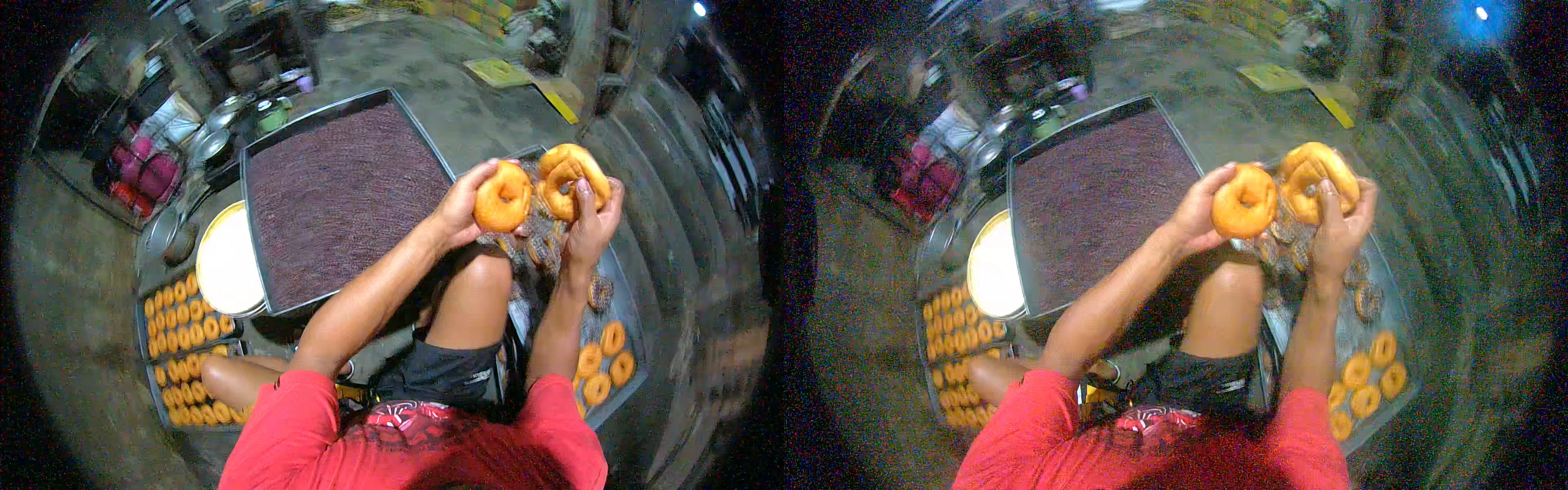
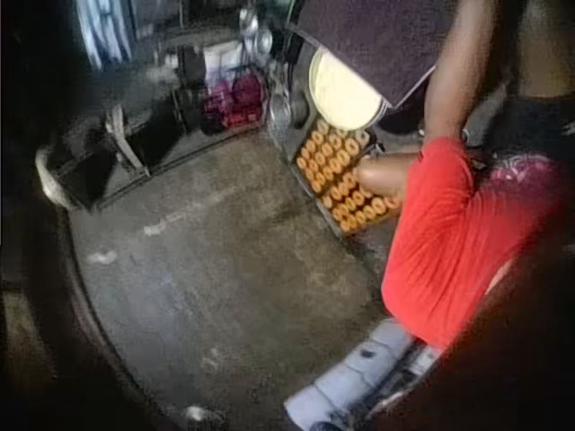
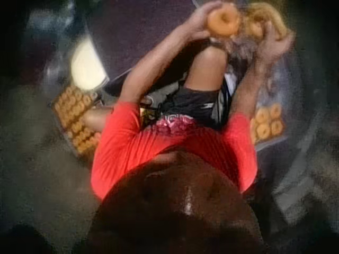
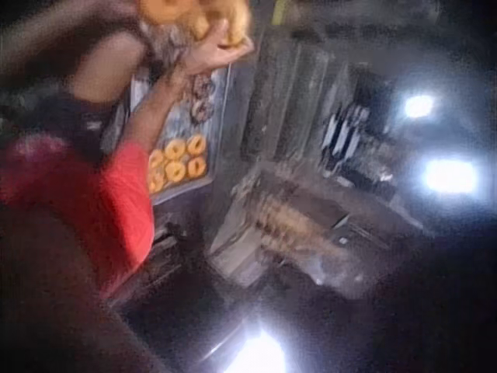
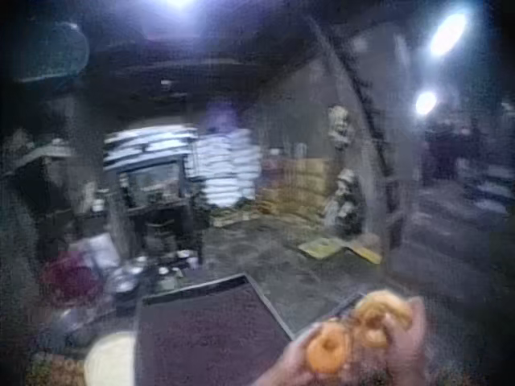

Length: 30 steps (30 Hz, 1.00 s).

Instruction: The person sits on the floor and repeatedly picks up plain doughnuts, splits them open, fills them with a creamy substance from a bucket, and then rolls them in a tray of dark seeds before placing them on a tray.

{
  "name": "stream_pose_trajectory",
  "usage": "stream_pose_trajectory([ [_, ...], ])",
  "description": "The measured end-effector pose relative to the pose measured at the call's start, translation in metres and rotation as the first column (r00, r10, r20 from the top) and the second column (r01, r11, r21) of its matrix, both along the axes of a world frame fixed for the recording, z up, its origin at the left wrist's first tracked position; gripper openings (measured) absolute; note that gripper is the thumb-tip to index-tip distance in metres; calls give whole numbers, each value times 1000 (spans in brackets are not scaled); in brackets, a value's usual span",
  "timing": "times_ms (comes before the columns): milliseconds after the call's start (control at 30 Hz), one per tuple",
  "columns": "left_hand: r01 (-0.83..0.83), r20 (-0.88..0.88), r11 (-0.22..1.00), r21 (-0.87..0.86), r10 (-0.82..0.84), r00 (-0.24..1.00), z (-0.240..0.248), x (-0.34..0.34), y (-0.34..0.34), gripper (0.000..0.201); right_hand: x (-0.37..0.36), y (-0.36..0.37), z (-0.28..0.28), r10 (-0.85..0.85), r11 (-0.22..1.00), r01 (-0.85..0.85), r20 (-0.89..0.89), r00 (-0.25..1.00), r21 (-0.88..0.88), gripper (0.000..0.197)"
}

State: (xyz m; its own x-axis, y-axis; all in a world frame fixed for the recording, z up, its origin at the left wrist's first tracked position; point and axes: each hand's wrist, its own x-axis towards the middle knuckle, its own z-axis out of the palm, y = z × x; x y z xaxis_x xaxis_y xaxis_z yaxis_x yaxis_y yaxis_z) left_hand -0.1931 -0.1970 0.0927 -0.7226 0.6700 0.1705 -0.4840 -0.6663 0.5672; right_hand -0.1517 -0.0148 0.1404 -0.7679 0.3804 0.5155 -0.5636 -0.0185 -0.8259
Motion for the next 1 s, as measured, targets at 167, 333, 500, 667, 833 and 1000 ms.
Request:
stream_pose_trajectory([
  [167,-648,-22,761,34,649,761,18,47,-114,51,3,-151,15,426,478,-192,-35,904,857,42],
  [333,-848,-9,473,-239,872,489,-2,123,-231,48,5,-266,27,743,164,-541,258,618,825,72],
  [500,-950,229,276,-148,944,239,-41,242,-361,45,16,-441,-13,807,-71,-545,369,461,835,55],
  [667,-965,90,-138,-224,983,-162,-30,322,-418,51,36,-564,-133,634,-541,-313,623,457,780,47],
  [833,-639,-419,-482,-600,869,-262,-14,326,-423,69,39,-577,-211,567,-690,-167,670,480,704,34],
  [1000,-388,-793,-721,-575,607,47,-99,264,-453,68,-4,-550,-108,556,-231,-947,829,59,223,61],
])
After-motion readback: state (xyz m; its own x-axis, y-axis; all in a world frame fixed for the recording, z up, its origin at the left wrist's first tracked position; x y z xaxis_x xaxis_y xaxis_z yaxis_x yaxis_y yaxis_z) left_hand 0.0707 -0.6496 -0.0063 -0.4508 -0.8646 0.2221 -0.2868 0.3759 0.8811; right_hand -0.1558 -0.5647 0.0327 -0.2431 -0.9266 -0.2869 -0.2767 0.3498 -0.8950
